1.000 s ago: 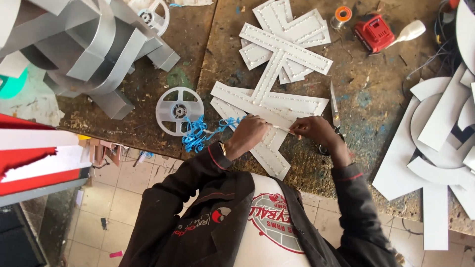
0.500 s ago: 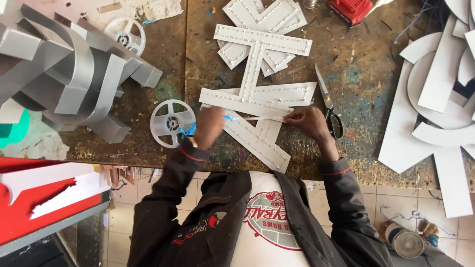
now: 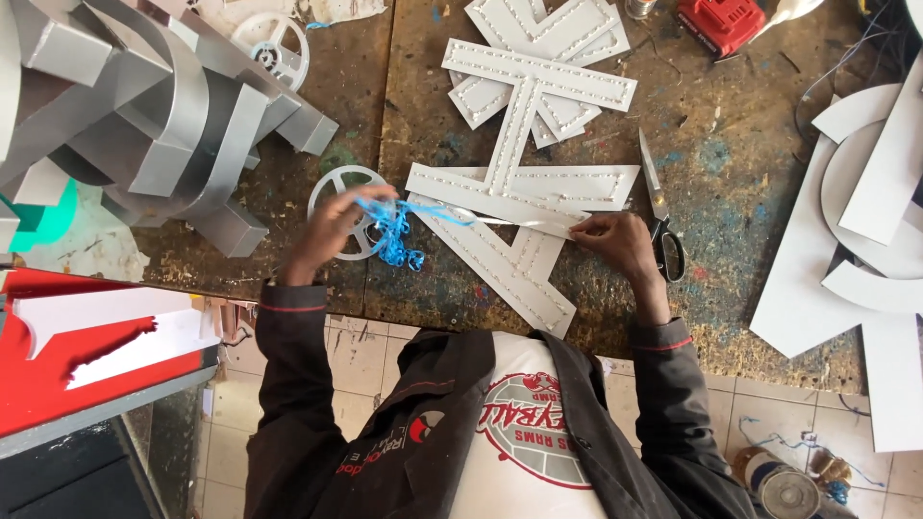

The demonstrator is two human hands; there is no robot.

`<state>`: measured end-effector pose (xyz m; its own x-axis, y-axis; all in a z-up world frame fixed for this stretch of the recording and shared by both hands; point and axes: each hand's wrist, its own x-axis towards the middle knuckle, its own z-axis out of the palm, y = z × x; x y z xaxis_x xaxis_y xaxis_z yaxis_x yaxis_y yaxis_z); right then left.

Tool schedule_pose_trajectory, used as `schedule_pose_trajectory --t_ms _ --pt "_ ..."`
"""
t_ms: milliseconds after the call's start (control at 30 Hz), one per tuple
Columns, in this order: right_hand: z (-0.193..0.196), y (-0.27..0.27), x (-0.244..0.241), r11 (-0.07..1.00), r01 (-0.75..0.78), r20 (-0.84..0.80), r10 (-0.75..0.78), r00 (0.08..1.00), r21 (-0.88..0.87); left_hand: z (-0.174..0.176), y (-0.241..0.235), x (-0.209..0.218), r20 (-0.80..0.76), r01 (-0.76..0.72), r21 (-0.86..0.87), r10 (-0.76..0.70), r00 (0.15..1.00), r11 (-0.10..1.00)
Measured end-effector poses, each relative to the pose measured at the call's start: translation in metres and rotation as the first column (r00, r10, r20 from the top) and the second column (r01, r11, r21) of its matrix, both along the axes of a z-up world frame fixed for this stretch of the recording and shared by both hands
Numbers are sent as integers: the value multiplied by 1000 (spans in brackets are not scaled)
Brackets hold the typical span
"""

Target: Applying flexible LED light strips to a large white letter 'H' for sign assembly.

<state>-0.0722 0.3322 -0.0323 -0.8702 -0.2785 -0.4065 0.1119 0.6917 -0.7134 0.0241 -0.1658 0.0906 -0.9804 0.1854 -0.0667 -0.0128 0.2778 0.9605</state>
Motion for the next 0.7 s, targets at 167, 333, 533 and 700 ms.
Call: schedule_pose_trajectory --t_ms 167,333,533,700 --pt "6 -2 -2 1000 0 -20 0 1000 -1 2 -81 17 -15 -564 335 603 798 755" --pt "11 -6 0 1000 -2 -78 1 997 -4 10 -157 75 -85 -686 649 927 365 329" --pt "10 -3 -1 999 -15 -76 18 997 50 10 -125 85 -673 -733 -676 335 659 82" --pt "-3 0 -1 1000 11 -1 -11 1000 -22 -24 13 30 -481 -339 -597 13 877 727"
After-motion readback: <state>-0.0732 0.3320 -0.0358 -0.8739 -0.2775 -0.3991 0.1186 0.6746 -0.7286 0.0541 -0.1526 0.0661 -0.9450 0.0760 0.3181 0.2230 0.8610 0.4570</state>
